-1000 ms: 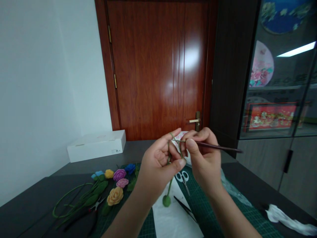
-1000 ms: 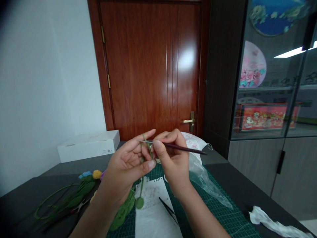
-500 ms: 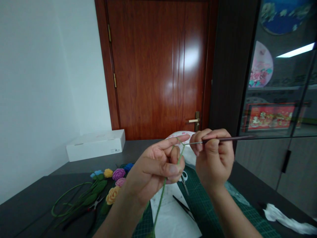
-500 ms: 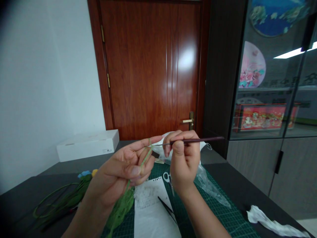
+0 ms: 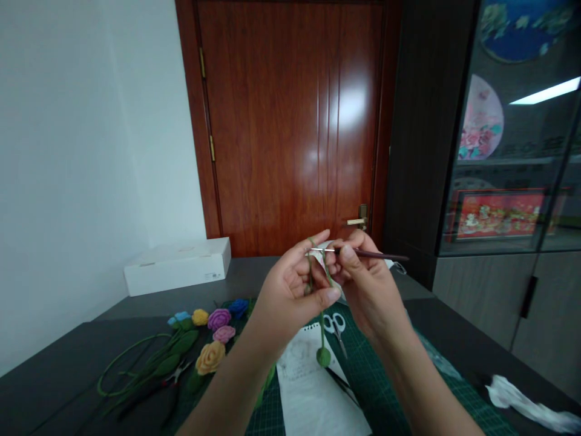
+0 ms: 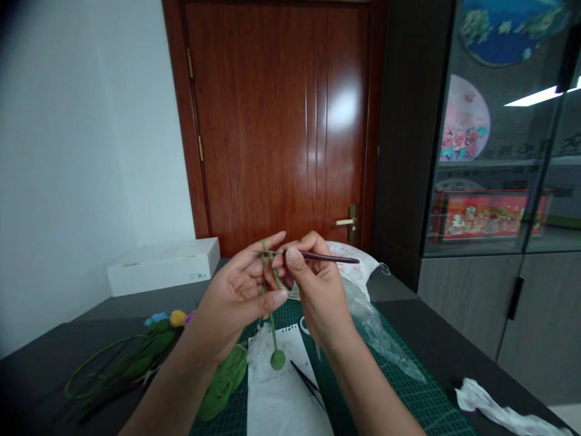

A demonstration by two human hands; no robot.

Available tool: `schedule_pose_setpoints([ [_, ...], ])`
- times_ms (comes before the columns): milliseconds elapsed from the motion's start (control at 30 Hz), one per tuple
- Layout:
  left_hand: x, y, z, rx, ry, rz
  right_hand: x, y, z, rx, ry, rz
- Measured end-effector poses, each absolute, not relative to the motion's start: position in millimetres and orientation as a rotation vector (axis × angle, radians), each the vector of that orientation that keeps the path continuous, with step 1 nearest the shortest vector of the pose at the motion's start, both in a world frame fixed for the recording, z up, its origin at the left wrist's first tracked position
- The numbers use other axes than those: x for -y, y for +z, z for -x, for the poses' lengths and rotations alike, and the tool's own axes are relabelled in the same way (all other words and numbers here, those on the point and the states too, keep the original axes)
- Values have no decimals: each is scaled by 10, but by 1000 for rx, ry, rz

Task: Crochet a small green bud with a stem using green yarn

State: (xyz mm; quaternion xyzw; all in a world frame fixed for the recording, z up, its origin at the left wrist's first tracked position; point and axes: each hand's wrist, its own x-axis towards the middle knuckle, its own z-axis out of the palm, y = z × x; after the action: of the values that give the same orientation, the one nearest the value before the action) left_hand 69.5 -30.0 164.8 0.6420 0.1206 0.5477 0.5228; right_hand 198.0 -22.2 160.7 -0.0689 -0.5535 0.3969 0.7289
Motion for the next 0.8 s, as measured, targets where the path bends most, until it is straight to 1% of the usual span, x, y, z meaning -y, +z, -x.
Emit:
schedule_pose_setpoints([
  [100,262,1621,-715,-374,1336,-1617,153,1559,-1992,1256,609,143],
  [167,221,1606,-713,-407,1328,-1681,102,1534,-2007,1255,551,163],
  [367,46,1508,-721,-428,1150,-1875,-18,1535,-2114,1112,608,165],
  [567,-80,1404,-756,-505,1060,-2054,-128,1567,-2236,1042,613,169],
  [700,-140,1377,-771,-660,860,-2219,-165,1569,-2288,1014,658,211],
  [800,-215,1335,-799,-663,750,-2223,-165,1574,-2318,991,703,203],
])
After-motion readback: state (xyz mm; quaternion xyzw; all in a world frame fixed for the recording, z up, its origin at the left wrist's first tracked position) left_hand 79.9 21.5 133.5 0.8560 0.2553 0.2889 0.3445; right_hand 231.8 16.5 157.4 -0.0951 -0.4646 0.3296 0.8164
